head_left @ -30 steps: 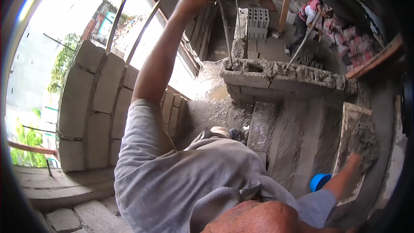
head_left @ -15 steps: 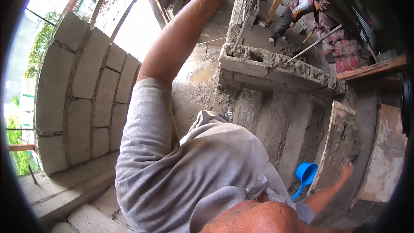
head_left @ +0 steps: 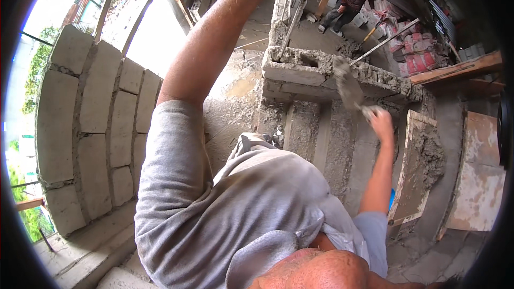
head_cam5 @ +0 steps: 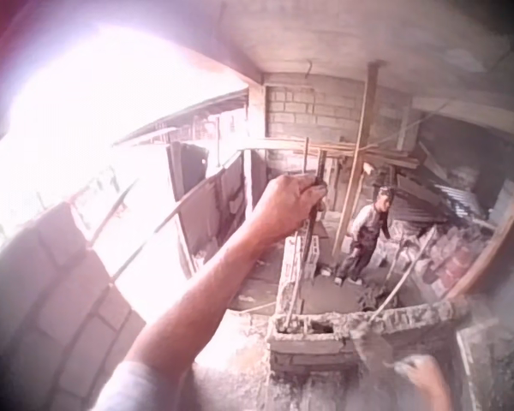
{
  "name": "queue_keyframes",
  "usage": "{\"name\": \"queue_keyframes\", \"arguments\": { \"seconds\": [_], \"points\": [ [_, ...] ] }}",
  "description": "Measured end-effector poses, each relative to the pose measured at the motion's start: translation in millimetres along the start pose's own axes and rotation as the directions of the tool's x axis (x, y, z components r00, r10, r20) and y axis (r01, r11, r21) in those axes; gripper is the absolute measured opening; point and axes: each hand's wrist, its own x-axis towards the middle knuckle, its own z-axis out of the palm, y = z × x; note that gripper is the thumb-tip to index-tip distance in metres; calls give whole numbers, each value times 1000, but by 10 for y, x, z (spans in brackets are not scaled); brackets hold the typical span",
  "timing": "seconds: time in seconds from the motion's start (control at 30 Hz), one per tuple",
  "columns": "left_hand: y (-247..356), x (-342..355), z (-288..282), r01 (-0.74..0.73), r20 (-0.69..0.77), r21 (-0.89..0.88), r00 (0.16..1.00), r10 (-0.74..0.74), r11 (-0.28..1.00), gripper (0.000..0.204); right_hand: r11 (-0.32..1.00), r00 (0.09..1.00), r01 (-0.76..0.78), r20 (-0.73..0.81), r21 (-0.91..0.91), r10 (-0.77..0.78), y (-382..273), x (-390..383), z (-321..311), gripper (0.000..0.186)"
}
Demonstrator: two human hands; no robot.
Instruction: The person spreads mortar onto a wall using a trowel, receives a bucket of mortar and empties it onto a board, then receives a concrete block and positions it onto the wall.
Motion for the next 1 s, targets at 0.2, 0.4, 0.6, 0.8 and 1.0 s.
{"name": "queue_keyframes", "arguments": {
  "seconds": [0.2,0.4,0.6,0.8,1.0],
  "points": [
    [-85,7,-29,-49,-42,15,998,50,999,32,954,971,185,-106,-238,-215,-1096,901,725,24],
    [-142,5,-10,-71,-42,96,996,75,993,33,739,903,227,-148,-634,-404,-1244,1258,1158,18],
    [-289,29,6,-283,-5,197,957,290,939,31,825,915,260,-144,-501,-376,-1169,1283,1281,16],
    [23,-10,-108,14,-28,61,1000,-13,998,28,861,924,282,-122,-423,-363,-1055,1184,1321,19],
    [188,-67,-120,181,93,-133,981,-170,975,30,957,975,-11,-216,-291,-55,-1030,745,899,22]
  ]
}}
